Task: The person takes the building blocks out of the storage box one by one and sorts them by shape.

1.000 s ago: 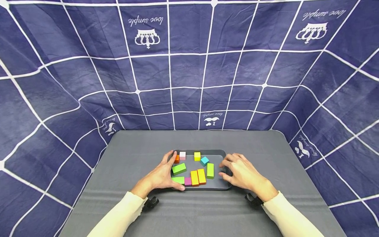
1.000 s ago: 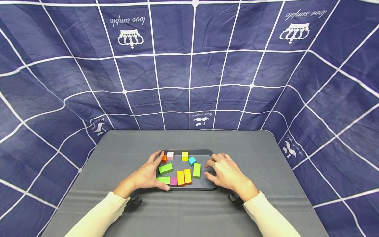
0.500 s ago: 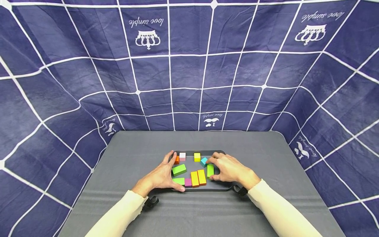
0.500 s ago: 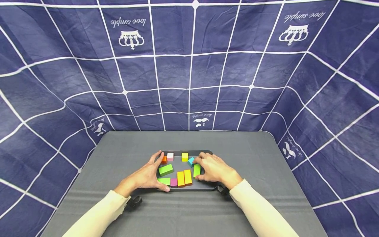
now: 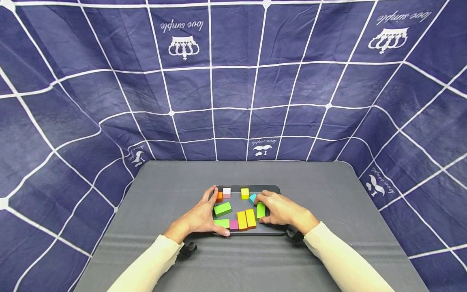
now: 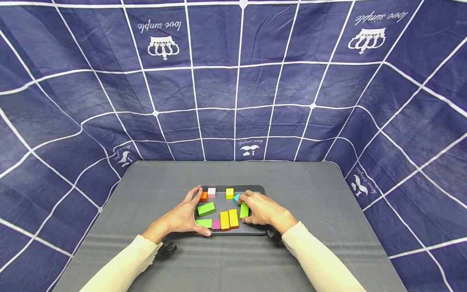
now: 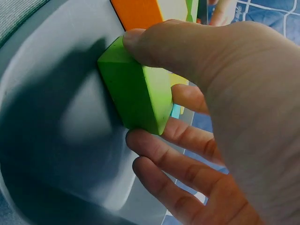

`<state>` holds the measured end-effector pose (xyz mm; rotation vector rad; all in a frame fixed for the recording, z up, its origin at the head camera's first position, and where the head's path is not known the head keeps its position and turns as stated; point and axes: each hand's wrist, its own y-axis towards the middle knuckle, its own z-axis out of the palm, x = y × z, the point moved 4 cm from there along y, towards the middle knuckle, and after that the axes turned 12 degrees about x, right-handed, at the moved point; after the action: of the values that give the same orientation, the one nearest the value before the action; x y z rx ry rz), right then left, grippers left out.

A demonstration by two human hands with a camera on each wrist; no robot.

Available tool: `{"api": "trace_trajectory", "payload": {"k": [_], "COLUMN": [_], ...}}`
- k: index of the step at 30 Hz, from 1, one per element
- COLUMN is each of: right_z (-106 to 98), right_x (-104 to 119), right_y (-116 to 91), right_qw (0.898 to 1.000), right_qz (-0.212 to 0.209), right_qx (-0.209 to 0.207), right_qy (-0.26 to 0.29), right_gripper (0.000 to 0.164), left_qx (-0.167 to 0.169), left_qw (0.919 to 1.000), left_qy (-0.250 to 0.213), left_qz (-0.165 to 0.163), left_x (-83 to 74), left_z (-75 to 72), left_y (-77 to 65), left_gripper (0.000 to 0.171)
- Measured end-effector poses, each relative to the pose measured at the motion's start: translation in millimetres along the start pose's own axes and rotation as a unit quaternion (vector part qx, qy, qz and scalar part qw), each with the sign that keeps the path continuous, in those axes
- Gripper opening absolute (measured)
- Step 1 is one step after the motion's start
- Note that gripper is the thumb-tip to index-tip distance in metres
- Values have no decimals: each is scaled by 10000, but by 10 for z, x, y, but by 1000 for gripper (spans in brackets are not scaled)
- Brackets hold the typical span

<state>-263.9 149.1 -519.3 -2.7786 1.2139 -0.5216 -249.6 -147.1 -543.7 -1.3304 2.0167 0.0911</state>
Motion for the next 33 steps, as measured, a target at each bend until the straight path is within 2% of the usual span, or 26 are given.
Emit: {"api": "trace_trajectory", "payload": {"k": [13, 19, 28, 33], "right_z": [-36, -126, -285, -375], "right_x": [-47, -54, -155, -257], "right_y": [-12, -18, -106, -165], "right_qw": [9993, 9989, 9986, 9974], "right_qz": [-276, -334, -190, -127], "right_qx": [-219, -305, -436, -662], "right_qy": [79, 97, 209, 258], "right_gripper": [50, 50, 50, 51], "left_qx": [-67, -111, -107, -82], "left_qw": [9998, 9997, 9997, 9997], "left_qy": [-126, -127, -163, -183], "left_qz": [151, 163, 157, 164], "left_x": [71, 106, 118, 111], "left_z": [39, 51, 59, 56], "left_y": [-5, -37, -40, -37], "left_gripper": [166, 165, 165, 164]}}
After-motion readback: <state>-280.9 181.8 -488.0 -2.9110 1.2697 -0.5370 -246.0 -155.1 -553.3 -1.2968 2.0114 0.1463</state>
